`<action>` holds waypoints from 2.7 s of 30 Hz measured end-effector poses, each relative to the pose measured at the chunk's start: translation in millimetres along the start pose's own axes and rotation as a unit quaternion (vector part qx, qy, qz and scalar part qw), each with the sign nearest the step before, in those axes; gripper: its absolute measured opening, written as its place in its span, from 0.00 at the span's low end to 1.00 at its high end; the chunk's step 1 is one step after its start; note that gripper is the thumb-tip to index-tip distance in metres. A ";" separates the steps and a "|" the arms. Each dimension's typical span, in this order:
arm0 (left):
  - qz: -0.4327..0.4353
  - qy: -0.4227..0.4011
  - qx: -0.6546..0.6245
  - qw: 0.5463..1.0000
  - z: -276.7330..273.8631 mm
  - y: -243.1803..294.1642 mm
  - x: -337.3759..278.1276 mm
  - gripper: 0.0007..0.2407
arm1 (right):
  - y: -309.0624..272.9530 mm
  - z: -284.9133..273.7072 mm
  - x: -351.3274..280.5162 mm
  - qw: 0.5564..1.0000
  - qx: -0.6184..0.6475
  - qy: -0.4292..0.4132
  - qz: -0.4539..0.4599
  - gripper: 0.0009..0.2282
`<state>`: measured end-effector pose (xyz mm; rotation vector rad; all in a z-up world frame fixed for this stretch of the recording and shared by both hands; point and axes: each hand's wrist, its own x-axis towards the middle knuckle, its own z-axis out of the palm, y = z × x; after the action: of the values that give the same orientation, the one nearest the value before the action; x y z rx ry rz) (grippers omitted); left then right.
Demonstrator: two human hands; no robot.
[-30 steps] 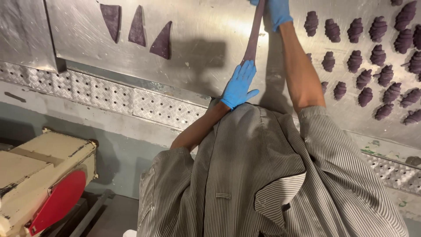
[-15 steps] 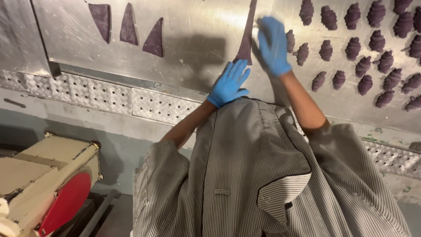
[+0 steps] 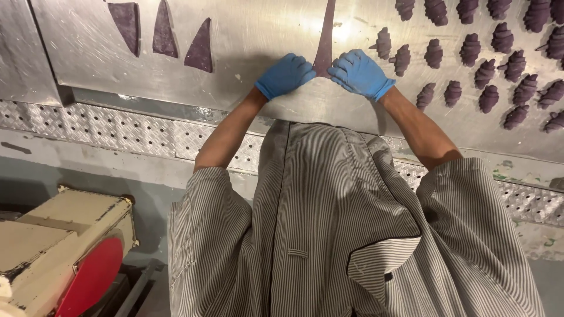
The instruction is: Rolling purple dough triangles into croissant shapes and placing them on a tray.
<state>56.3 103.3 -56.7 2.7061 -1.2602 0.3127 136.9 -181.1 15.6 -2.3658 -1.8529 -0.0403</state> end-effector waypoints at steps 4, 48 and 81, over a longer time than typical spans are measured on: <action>-0.063 0.060 -0.014 0.996 -3.3 8.0 7.9 0.07 | -4.4 1.9 3.9 0.998 0.048 0.036 0.032 0.11; -0.322 0.129 -0.199 0.916 -37.2 11.7 55.9 0.13 | -32.4 -5.7 24.9 0.939 0.200 0.149 0.235 0.12; -0.242 0.139 -0.166 0.946 -1.3 -10.8 53.2 0.17 | 2.9 1.1 35.6 0.964 0.111 0.156 0.184 0.18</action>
<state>97.8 71.1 -42.8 2.4590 -0.4951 0.3625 148.3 -147.3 17.9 -2.3428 -1.1953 -0.1481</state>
